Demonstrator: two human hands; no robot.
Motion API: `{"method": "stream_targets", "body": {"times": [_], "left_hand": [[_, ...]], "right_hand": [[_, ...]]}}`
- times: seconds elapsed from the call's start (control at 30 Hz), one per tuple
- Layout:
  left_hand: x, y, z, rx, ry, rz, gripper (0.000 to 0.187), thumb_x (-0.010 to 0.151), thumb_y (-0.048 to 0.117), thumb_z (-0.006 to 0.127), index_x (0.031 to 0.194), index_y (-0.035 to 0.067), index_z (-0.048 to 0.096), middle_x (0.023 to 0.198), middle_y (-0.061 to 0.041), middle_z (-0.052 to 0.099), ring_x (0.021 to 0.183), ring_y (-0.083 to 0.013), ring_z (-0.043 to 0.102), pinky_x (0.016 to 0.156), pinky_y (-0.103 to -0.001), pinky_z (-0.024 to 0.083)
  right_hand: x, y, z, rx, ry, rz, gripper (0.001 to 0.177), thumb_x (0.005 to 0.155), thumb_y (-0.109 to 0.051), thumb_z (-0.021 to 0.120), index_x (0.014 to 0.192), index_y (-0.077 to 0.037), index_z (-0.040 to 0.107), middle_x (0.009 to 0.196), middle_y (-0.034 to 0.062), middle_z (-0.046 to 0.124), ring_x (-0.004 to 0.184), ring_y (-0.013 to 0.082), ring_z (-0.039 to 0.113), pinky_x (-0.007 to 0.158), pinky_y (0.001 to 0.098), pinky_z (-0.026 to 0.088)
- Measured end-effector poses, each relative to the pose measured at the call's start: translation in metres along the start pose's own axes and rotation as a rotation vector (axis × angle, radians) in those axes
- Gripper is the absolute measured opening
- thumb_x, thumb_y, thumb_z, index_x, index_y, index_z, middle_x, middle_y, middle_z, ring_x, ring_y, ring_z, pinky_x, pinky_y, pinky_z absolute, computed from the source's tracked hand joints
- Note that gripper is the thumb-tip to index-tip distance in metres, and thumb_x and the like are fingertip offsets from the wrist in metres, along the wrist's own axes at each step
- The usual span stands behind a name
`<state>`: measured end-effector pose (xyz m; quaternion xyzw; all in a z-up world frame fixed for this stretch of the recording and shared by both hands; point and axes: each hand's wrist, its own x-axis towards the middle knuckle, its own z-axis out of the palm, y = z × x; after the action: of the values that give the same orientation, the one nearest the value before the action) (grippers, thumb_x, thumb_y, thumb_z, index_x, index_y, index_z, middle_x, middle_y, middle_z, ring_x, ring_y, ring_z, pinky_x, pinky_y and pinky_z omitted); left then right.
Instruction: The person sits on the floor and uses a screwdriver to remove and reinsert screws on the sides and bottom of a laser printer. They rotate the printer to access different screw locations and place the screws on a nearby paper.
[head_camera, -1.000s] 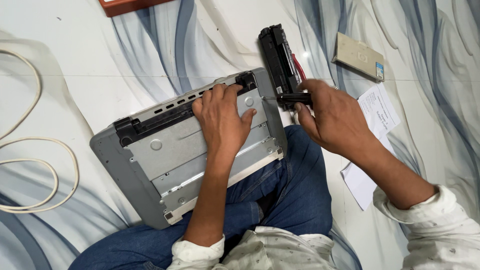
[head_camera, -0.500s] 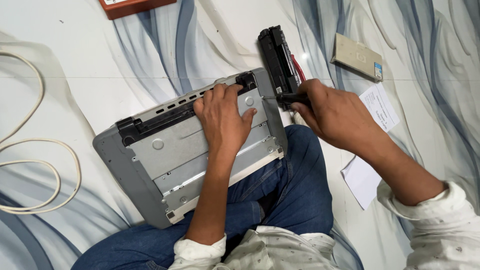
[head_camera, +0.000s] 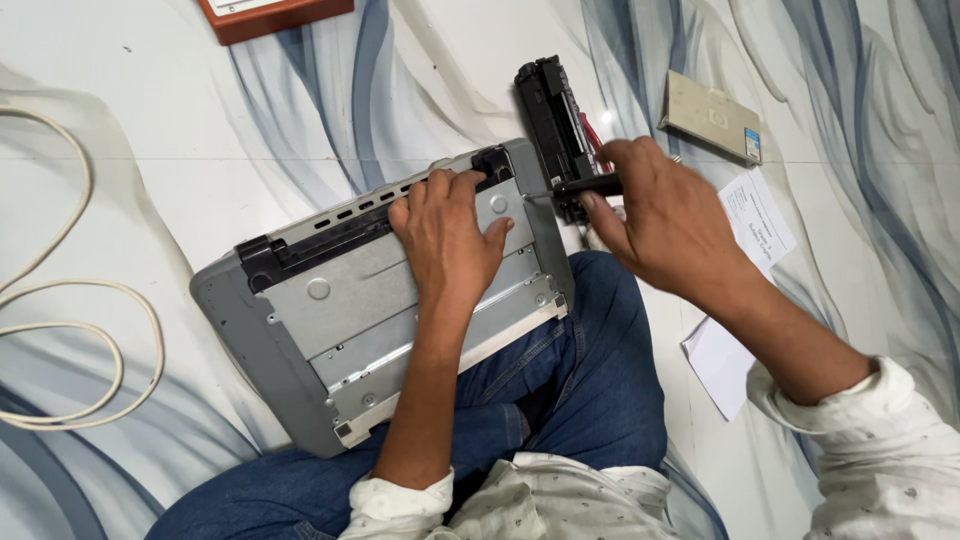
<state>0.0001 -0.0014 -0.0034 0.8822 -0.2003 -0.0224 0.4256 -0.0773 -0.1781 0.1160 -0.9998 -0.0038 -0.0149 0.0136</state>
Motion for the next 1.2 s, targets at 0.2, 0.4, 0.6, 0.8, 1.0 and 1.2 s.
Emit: {"method": "stream_targets", "body": {"times": [0.2, 0.4, 0.6, 0.8, 1.0, 1.2], "left_hand": [[-0.001, 0.000, 0.000, 0.000, 0.017, 0.007, 0.057, 0.065, 0.027, 0.094, 0.115, 0.008, 0.073, 0.105, -0.008, 0.065, 0.100, -0.0257, 0.057, 0.093, -0.041, 0.033], [-0.001, 0.000, -0.001, 0.003, 0.006, 0.001, 0.057, 0.065, 0.027, 0.093, 0.116, 0.008, 0.073, 0.104, -0.008, 0.065, 0.100, -0.0254, 0.056, 0.093, -0.041, 0.033], [-0.002, -0.002, 0.002, 0.011, 0.029, 0.024, 0.057, 0.065, 0.027, 0.094, 0.115, 0.008, 0.073, 0.105, -0.008, 0.065, 0.100, -0.0261, 0.056, 0.092, -0.041, 0.033], [-0.001, -0.001, -0.001, 0.004, 0.054, 0.042, 0.058, 0.063, 0.026, 0.095, 0.113, 0.007, 0.073, 0.106, -0.009, 0.065, 0.101, -0.0272, 0.057, 0.090, -0.042, 0.034], [-0.001, -0.001, 0.001, 0.007, 0.041, 0.034, 0.058, 0.062, 0.027, 0.095, 0.113, 0.007, 0.074, 0.103, -0.008, 0.064, 0.101, -0.0270, 0.057, 0.090, -0.043, 0.035], [0.000, 0.000, -0.002, 0.001, 0.041, 0.052, 0.057, 0.064, 0.026, 0.094, 0.114, 0.007, 0.074, 0.103, -0.008, 0.062, 0.102, -0.0271, 0.056, 0.091, -0.043, 0.035]], "right_hand": [[0.001, 0.000, 0.003, -0.063, -0.218, 0.120, 0.041, 0.101, -0.041, 0.060, 0.111, -0.002, 0.052, 0.078, 0.0116, 0.067, 0.069, 0.0314, 0.068, 0.061, 0.0437, 0.053], [0.014, -0.002, -0.007, -0.013, 0.031, -0.139, 0.038, 0.098, -0.034, 0.065, 0.104, 0.002, 0.054, 0.081, 0.0157, 0.066, 0.067, 0.0317, 0.067, 0.058, 0.0430, 0.052], [0.008, -0.011, -0.005, -0.161, -0.142, -0.031, 0.038, 0.098, -0.041, 0.066, 0.100, -0.004, 0.059, 0.072, 0.0099, 0.065, 0.061, 0.0300, 0.066, 0.055, 0.0419, 0.051], [0.016, -0.005, -0.007, -0.216, -0.118, -0.223, 0.028, 0.094, -0.032, 0.070, 0.091, -0.005, 0.065, 0.079, 0.0103, 0.066, 0.062, 0.0260, 0.067, 0.054, 0.0387, 0.053], [0.023, 0.002, 0.001, -0.505, -0.171, -0.597, 0.015, 0.088, -0.009, 0.065, 0.099, 0.000, 0.068, 0.078, 0.0068, 0.065, 0.060, 0.0167, 0.067, 0.052, 0.0316, 0.056], [0.026, 0.000, 0.008, -0.608, -0.208, -0.664, 0.021, 0.088, -0.006, 0.060, 0.104, 0.006, 0.067, 0.066, 0.0069, 0.064, 0.050, 0.0150, 0.064, 0.044, 0.0289, 0.054]]}}
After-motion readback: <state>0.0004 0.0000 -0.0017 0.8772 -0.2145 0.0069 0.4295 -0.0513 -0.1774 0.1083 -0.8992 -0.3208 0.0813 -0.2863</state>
